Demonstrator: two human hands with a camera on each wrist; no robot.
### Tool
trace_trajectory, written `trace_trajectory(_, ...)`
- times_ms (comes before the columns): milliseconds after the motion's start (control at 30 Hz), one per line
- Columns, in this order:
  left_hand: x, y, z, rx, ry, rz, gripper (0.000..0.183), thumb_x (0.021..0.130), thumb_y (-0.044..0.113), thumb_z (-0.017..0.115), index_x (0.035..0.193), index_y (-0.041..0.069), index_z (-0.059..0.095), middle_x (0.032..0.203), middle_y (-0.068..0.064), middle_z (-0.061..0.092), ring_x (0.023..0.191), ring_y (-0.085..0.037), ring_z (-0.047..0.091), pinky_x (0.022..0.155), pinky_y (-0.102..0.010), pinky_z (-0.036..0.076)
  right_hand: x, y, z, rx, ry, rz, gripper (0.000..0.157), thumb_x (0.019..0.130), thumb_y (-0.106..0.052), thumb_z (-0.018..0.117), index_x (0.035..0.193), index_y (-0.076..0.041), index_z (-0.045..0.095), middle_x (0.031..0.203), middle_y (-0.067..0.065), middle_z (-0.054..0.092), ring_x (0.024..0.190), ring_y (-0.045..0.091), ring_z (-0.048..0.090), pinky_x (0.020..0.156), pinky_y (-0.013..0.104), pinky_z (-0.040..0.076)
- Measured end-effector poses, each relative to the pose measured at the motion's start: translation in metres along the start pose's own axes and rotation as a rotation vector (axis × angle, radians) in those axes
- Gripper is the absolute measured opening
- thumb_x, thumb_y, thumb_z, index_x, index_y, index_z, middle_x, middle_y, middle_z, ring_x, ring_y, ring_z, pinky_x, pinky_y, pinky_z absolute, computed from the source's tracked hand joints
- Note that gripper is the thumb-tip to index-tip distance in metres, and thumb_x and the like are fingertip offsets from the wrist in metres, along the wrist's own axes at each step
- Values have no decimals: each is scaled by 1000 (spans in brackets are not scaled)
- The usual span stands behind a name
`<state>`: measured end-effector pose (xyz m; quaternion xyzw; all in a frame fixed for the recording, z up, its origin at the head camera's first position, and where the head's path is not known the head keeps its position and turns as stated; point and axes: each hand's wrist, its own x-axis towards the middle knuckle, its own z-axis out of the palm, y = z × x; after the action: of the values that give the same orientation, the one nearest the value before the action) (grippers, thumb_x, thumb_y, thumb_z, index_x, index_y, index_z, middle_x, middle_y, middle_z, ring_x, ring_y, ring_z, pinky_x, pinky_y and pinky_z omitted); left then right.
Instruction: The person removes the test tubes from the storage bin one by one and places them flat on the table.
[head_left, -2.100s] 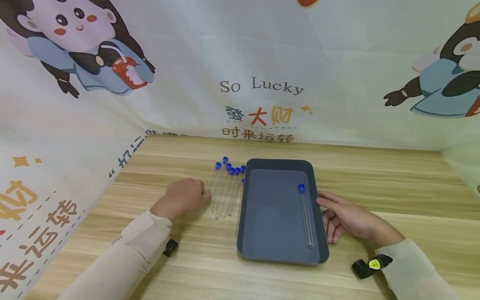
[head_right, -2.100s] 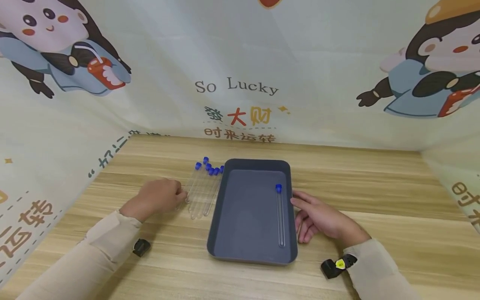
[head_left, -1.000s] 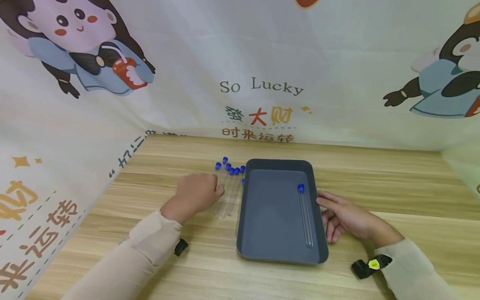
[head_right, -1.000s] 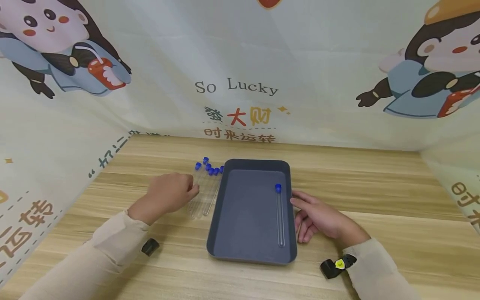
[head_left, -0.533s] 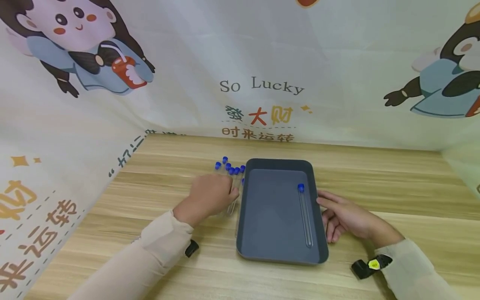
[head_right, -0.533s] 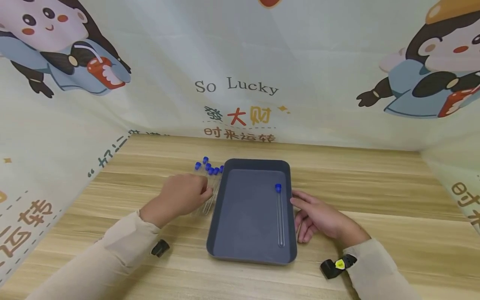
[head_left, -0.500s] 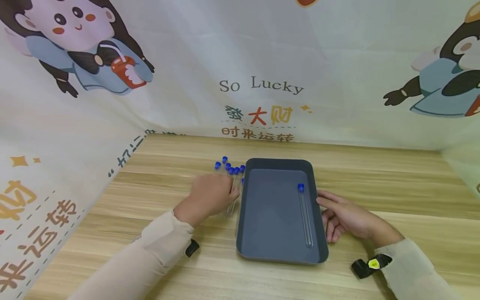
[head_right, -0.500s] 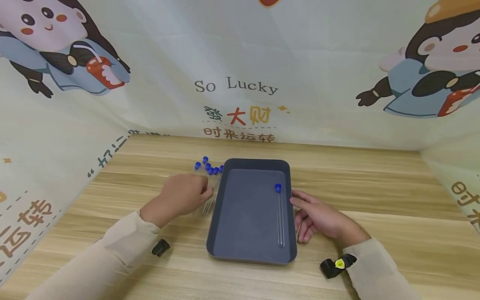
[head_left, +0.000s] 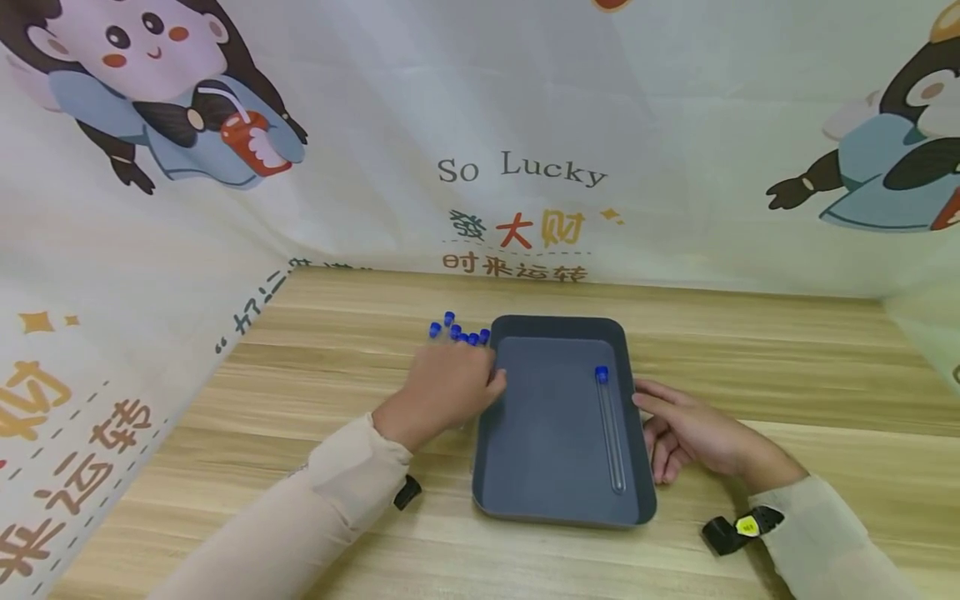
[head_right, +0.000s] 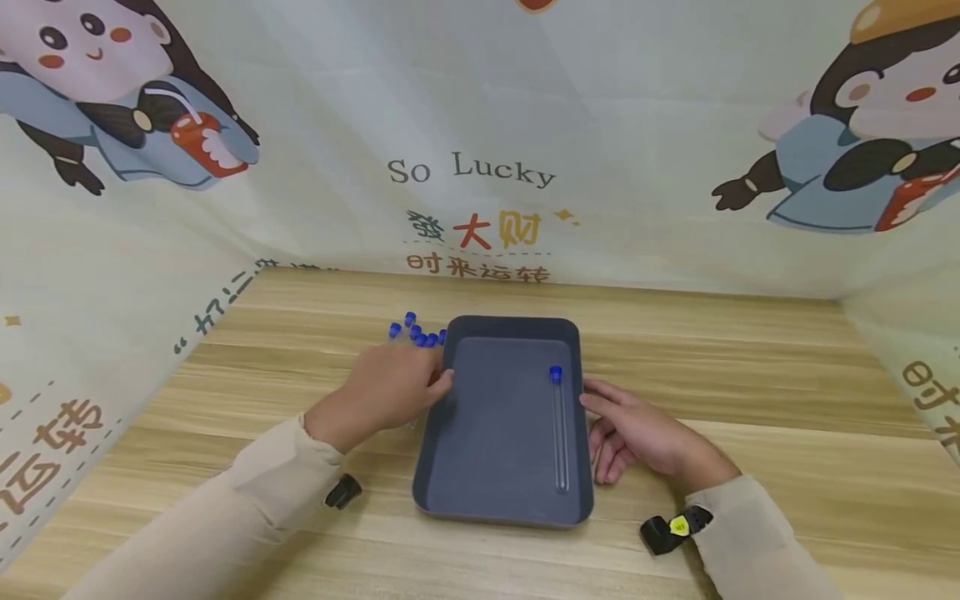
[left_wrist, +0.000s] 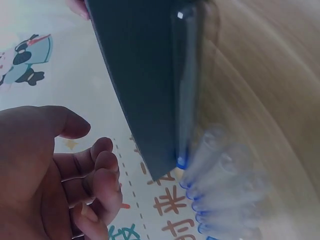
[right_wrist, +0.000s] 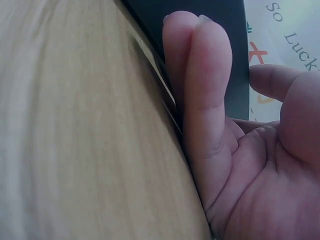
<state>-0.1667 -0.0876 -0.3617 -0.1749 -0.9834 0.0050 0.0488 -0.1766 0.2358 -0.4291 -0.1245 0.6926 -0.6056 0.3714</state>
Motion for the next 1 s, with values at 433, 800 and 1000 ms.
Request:
trace_trajectory(433,9,19,1,-21,4,49,44,100,36,55,60,18,49,53,3,45,51,-15,49,52,-37,42,2,0,0,2,-6,-4,74,109,-40,35,159,-8,-9,77,4,64,57,15,67,55,31,57)
trace_trajectory(800,13,35,-3,-3,-2,87,44,100,38,54,61,18,49,55,3,46,51,-15,49,45,-34,38,2,-1,-1,-1,-1,-4,74,108,-41,35,159,-9,-9,77,4,64,57,16,67,55,32,57)
trace_trajectory(1000,13,44,-5,-11,0,127,42,100,38,53,63,19,50,55,4,45,50,-13,46,44,-31,36,2,-2,0,3,-1,-2,75,108,-41,35,159,-9,-9,76,4,64,57,16,67,55,31,57)
